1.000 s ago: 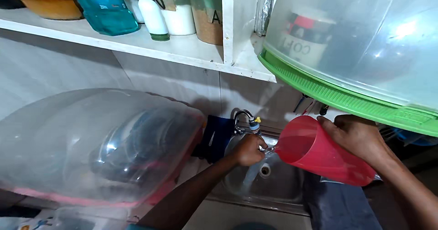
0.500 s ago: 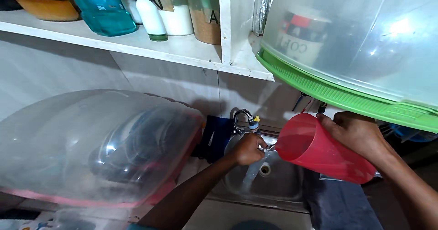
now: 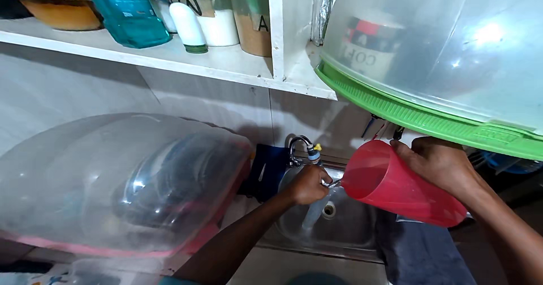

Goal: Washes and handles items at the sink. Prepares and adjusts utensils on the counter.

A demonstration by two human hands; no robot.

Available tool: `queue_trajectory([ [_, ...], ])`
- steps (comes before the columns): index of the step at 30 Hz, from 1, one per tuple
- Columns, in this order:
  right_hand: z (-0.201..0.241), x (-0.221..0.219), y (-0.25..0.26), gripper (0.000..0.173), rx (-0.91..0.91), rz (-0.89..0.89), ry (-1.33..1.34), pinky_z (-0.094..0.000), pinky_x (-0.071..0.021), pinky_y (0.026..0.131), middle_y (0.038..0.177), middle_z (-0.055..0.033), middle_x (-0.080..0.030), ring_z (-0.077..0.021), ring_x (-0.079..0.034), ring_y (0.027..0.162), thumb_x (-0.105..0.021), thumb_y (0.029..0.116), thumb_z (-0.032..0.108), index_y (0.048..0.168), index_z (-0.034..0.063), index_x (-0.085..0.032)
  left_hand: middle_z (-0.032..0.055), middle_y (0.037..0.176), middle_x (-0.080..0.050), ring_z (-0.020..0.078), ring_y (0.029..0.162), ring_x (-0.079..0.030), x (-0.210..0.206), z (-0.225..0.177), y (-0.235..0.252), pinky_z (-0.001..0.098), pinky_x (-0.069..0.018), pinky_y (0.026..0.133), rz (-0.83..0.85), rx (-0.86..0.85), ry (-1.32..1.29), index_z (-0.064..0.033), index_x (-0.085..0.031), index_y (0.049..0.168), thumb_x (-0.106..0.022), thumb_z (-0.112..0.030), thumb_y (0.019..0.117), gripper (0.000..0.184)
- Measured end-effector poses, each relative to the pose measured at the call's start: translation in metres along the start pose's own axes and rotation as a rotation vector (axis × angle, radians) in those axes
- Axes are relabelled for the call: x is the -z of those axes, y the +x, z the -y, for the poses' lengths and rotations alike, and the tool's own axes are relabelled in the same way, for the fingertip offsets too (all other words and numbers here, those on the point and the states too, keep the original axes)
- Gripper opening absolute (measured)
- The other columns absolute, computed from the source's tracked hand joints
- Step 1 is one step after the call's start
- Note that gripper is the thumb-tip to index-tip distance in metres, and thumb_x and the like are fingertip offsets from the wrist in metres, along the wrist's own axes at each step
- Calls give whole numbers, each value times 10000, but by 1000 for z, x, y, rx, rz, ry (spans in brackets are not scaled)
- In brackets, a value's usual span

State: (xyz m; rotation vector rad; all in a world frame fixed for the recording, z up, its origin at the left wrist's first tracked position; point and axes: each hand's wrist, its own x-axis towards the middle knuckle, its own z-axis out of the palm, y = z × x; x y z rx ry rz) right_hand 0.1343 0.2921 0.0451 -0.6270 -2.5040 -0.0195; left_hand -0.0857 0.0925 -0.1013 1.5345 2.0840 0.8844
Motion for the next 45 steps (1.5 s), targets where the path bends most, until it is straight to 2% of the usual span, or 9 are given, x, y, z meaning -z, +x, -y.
queue_trajectory([
  [13,0,-4,2,547,12,-21,13,-453,-433,518,617,-5,-496,-187,-501,562,-538,936,646,635,190,-507,-63,1030,-725,80,763,-655,-1,0,5,351,-574,726,0,31,26,-253,-773,1065,-704,-200,834,247],
  [24,-18,-22,-1,571,-66,74,-18,-460,-436,511,590,13,-476,-189,-511,555,-500,938,690,630,209,-503,-55,1061,-731,82,824,-680,-7,-5,13,366,-587,785,17,49,35,-261,-771,1096,-701,-211,842,269],
  [28,-49,-41,-7,527,-98,33,104,-431,-446,509,579,48,-483,-144,-511,547,-558,940,651,628,226,-547,-23,1051,-738,103,888,-693,-5,-4,11,379,-591,834,10,53,-19,-207,-769,1098,-674,-169,890,232],
  [30,-82,-68,-16,509,-220,23,239,-394,-446,517,573,67,-484,-106,-498,537,-589,940,631,627,231,-567,-15,1020,-741,96,887,-693,-2,-1,9,359,-587,837,7,59,-85,-193,-772,1091,-640,-159,930,211],
  [33,-132,-130,-43,479,-509,12,505,-384,-484,521,598,40,-547,-107,-526,536,-653,919,595,648,202,-615,9,981,-745,104,799,-693,0,3,4,314,-593,764,-3,101,-271,-156,-767,1128,-635,-168,984,197],
  [37,-175,-257,-101,470,-654,-80,740,-383,-468,490,581,9,-549,-126,-516,512,-688,935,492,610,168,-586,33,938,-741,134,776,-704,2,6,-5,307,-610,755,-48,104,-458,-94,-755,1135,-654,-164,993,188],
  [39,-184,-320,-127,476,-703,-110,796,-388,-472,493,593,6,-559,-131,-523,523,-686,932,520,618,175,-592,34,933,-751,143,797,-716,2,6,-10,316,-616,768,-60,77,-501,-78,-759,1126,-737,-174,942,209],
  [42,-173,-383,-148,449,-793,-147,895,-409,-522,534,633,-5,-612,-143,-581,569,-687,927,529,657,172,-648,51,1017,-758,163,908,-736,1,3,-15,342,-632,838,-51,100,-484,-55,-727,1167,-874,-92,781,414],
  [45,-158,-429,-156,465,-806,-152,969,-390,-492,507,611,-3,-590,-139,-551,538,-674,937,522,638,168,-640,-34,1011,-764,94,897,-731,-10,13,-14,307,-632,824,-139,79,-306,-146,-765,1096,-851,-159,806,303],
])
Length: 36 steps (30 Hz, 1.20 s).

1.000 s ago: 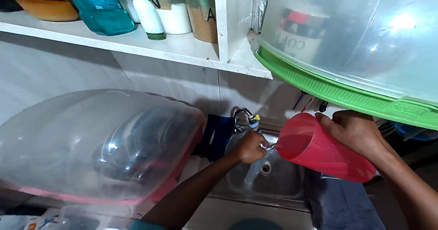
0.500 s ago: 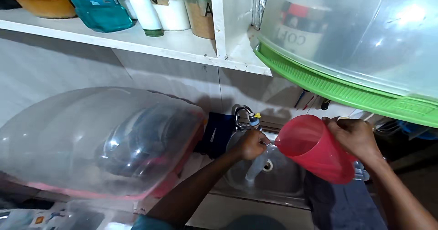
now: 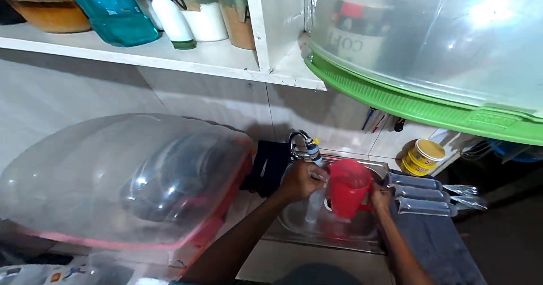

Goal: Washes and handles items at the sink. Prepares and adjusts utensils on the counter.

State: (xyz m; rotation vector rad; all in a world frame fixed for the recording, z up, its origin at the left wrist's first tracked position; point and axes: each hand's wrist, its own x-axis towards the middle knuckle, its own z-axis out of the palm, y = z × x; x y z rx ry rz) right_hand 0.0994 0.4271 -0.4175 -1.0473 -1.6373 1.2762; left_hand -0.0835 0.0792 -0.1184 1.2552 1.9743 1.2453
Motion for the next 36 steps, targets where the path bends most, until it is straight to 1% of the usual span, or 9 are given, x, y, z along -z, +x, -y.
queue_trajectory([
  [6,-40,-33,-11,468,-104,119,201,-335,-419,444,565,-3,-503,-125,-448,463,-589,1000,506,702,150,-650,-74,1025,-728,31,897,-684,-11,10,-8,255,-597,843,-112,-248,159,-219,-731,1204,-672,-176,964,251],
  [11,-27,-19,-9,398,124,35,9,-363,-593,627,775,17,-674,-120,-651,686,-534,1030,530,915,196,-717,-87,1012,-728,22,902,-679,-13,6,-18,256,-591,858,-142,-291,204,-240,-711,1248,-644,-184,983,279],
  [14,84,6,-23,303,432,155,-66,-365,-633,753,1020,32,-695,-129,-694,898,-665,989,401,1201,186,-638,-84,975,-719,29,870,-672,-13,3,-18,258,-588,834,-140,-298,192,-239,-698,1278,-642,-171,979,312],
  [18,250,-27,-110,991,517,812,-253,-344,-628,734,1192,51,-667,-110,-680,917,-946,648,482,1490,229,-488,-58,973,-721,48,850,-678,-14,-6,-17,260,-590,807,-102,-288,148,-200,-685,1295,-644,-153,968,333],
  [23,281,-52,-111,52,709,848,-317,-260,-564,619,756,114,-655,-16,-620,675,-757,882,234,869,206,-714,-72,961,-724,39,832,-686,-11,-3,-15,250,-601,783,-153,-293,165,-204,-676,1300,-670,-146,942,362],
  [26,309,-25,-99,28,740,695,-209,-257,-568,598,789,113,-670,-30,-627,680,-758,894,198,901,201,-731,-80,982,-723,34,850,-684,-5,-5,-18,247,-591,801,-171,-216,183,-225,-657,1317,-668,-164,950,373],
  [30,287,-34,-102,886,709,813,-540,-343,-598,750,1065,97,-677,-62,-648,866,-905,576,656,1316,265,-614,-79,999,-724,38,861,-687,-7,2,-14,256,-598,802,-152,-215,158,-229,-653,1316,-662,-173,953,368],
  [34,240,-84,-117,156,794,889,-343,-294,-594,754,876,81,-706,-29,-668,809,-757,880,320,957,185,-740,-82,1011,-739,48,868,-704,-7,-2,-18,272,-610,810,-187,-231,97,-208,-653,1322,-652,-184,974,349],
  [36,238,-88,-111,91,813,902,-354,-290,-586,761,856,82,-702,-25,-661,802,-692,939,258,915,183,-737,-8,1097,-736,133,932,-716,4,15,-27,332,-622,840,-203,-230,-58,-123,-621,1352,-677,-133,960,396],
])
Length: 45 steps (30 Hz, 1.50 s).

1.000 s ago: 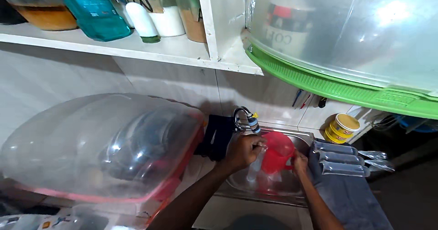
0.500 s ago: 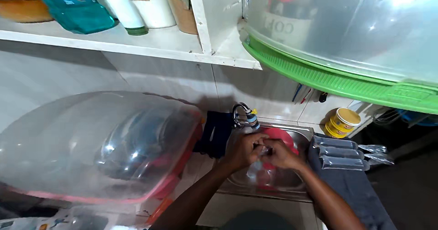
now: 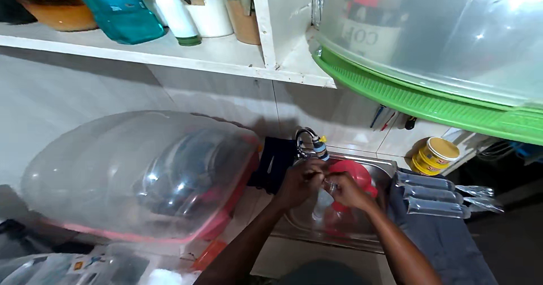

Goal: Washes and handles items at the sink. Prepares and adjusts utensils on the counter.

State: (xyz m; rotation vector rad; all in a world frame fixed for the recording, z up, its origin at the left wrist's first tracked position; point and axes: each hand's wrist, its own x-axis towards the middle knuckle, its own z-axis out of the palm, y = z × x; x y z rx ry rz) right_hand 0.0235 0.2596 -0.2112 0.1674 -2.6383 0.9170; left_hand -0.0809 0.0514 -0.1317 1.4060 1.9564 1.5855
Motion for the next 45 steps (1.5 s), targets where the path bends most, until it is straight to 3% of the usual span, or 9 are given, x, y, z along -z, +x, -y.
queue_trajectory([
  [5,6,2,7,120,5,57,32,-289,-575,727,816,78,-689,-25,-647,759,-675,956,268,901,174,-726,-29,1307,-660,128,1166,-635,-39,108,-38,357,-568,959,99,257,-51,-193,-524,1454,-944,-375,687,893],
  [7,15,-3,11,102,-2,56,50,-295,-581,735,825,81,-692,-26,-651,766,-679,947,262,918,177,-729,6,1274,-685,122,1186,-642,-76,120,-41,340,-555,1037,-5,233,-230,-96,-565,1384,-983,-244,634,871],
  [15,-24,-18,3,37,-210,-168,3,-278,-580,680,782,128,-672,6,-638,722,-712,893,264,886,229,-717,-83,1378,-618,141,1332,-521,-97,167,-42,413,-427,1158,-171,16,43,-246,-752,1180,-730,-358,922,283],
  [26,-25,-22,-7,107,-391,-192,463,-317,-553,521,772,8,-688,-113,-628,597,-751,910,248,970,160,-744,16,1414,-607,197,1291,-567,-83,171,-40,396,-479,1114,-73,73,-256,-128,-789,1020,-551,-214,1043,254],
  [29,-23,-23,-22,367,-416,-47,646,-365,-633,749,958,-12,-739,-159,-711,824,-869,818,238,1138,144,-715,6,1417,-608,184,1329,-537,-77,169,-34,393,-448,1145,-33,57,-233,-134,-793,1018,-571,-206,1036,234],
  [33,-21,-47,-25,161,-382,-221,609,-324,-596,647,803,-12,-703,-134,-666,679,-708,973,272,1018,121,-737,-1,1396,-613,180,1316,-534,-80,164,-36,397,-434,1146,36,57,-192,-164,-795,1040,-570,-237,1036,237],
  [39,9,-32,-16,161,-262,-350,502,-319,-599,604,730,26,-690,-110,-664,632,-702,973,230,845,137,-728,-15,1388,-613,183,1334,-521,-84,169,-58,407,-435,1149,-29,13,-86,-181,-774,991,-516,-253,1052,275],
  [42,33,7,-9,93,-211,-322,536,-324,-587,590,761,-2,-692,-132,-651,634,-702,973,197,977,111,-735,16,1134,-721,157,1072,-666,-64,113,-42,361,-558,972,-61,8,-146,-116,-746,1018,-487,-195,1069,276],
  [45,41,33,-35,489,-308,-89,125,-313,-610,683,948,74,-692,-82,-667,771,-798,866,349,1304,230,-617,38,1088,-740,173,1045,-691,-48,58,-28,369,-572,960,-107,-30,-178,-79,-722,1076,-418,-168,1084,317],
])
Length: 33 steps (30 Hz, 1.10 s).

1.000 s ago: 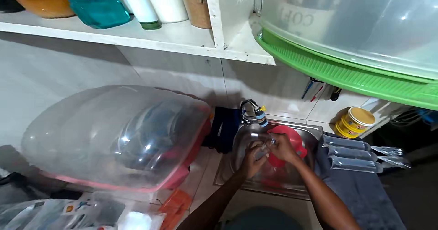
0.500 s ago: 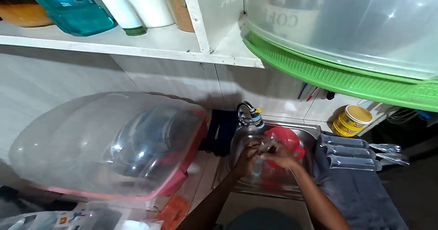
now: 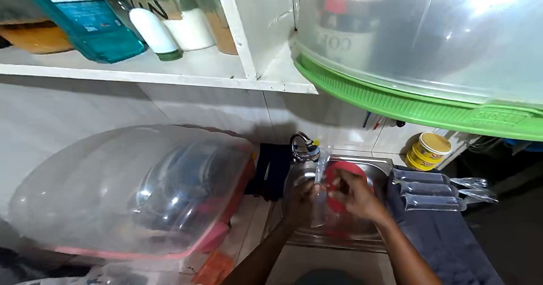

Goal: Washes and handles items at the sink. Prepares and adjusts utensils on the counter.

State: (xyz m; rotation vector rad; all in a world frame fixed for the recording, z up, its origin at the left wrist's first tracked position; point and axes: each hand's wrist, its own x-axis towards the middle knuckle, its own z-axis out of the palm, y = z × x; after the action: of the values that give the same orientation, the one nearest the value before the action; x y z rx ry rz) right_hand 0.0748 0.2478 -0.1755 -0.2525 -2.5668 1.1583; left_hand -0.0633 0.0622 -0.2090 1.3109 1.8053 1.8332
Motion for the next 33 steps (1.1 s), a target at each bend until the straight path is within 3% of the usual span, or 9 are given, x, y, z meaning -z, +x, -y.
queue_trajectory([
  [5,-9,-118,-53,1153,-64,-329,-10,-412,-441,1164,1526,-119,-496,-202,-495,1390,-898,657,479,1569,45,-342,101,1191,-727,271,1184,-654,-21,-42,2,445,-524,1069,-154,-56,-144,-43,-719,1108,-401,-139,1086,333],
  [8,-8,-166,-20,688,-93,-801,237,-331,-554,1013,1268,-104,-648,-136,-633,1175,-758,877,326,1417,-3,-486,143,1150,-724,297,1116,-675,-41,-54,-4,460,-553,1018,-150,-51,-250,-3,-702,1118,-406,-128,1085,323],
  [10,-8,-153,-3,463,-9,-857,349,-303,-614,880,1038,-11,-715,-83,-698,978,-803,862,262,1233,55,-618,148,1125,-720,290,1066,-682,-38,-63,-2,456,-568,980,-77,-42,-262,5,-701,1143,-420,-134,1084,318],
  [14,-1,-73,-14,620,150,-115,535,-342,-616,930,1071,13,-746,-103,-713,991,-929,673,117,1231,81,-660,150,1194,-722,271,1107,-684,-2,-88,14,437,-548,1021,183,23,-225,2,-722,1078,-443,-148,1080,317],
  [19,8,-21,-8,577,244,730,1038,-412,-615,714,952,-65,-727,-212,-718,812,-921,638,277,1116,126,-636,110,973,-725,187,876,-689,9,-117,14,367,-579,858,461,134,-357,-16,-706,989,-485,-198,1061,296],
  [22,-16,-38,-7,652,226,400,708,-370,-601,859,1049,-24,-707,-141,-687,948,-920,672,128,1238,89,-600,150,1027,-729,223,951,-689,9,-114,6,399,-565,923,217,142,-359,27,-708,1035,-460,-161,1079,314],
  [26,-1,-117,-53,759,70,-468,141,-391,-533,1064,1317,8,-654,-142,-607,1229,-899,703,354,1375,162,-604,164,1128,-714,263,1053,-663,-2,-90,-3,431,-542,970,-224,163,-363,30,-694,1142,-421,-181,1101,347],
  [29,27,-158,-60,1079,-102,-623,-43,-513,-413,1145,1489,-207,-491,-317,-485,1373,-848,668,455,1519,-14,-378,172,1127,-719,271,1044,-681,-28,-85,-20,422,-559,959,-243,144,-341,33,-695,1128,-448,-151,1092,310],
  [33,38,-87,-35,583,159,-332,312,-352,-580,962,1136,-93,-716,-143,-683,1053,-826,736,58,1280,-6,-628,124,1043,-736,217,917,-705,-15,-100,-25,375,-603,847,3,60,-158,-4,-722,1094,-493,-151,1073,273],
])
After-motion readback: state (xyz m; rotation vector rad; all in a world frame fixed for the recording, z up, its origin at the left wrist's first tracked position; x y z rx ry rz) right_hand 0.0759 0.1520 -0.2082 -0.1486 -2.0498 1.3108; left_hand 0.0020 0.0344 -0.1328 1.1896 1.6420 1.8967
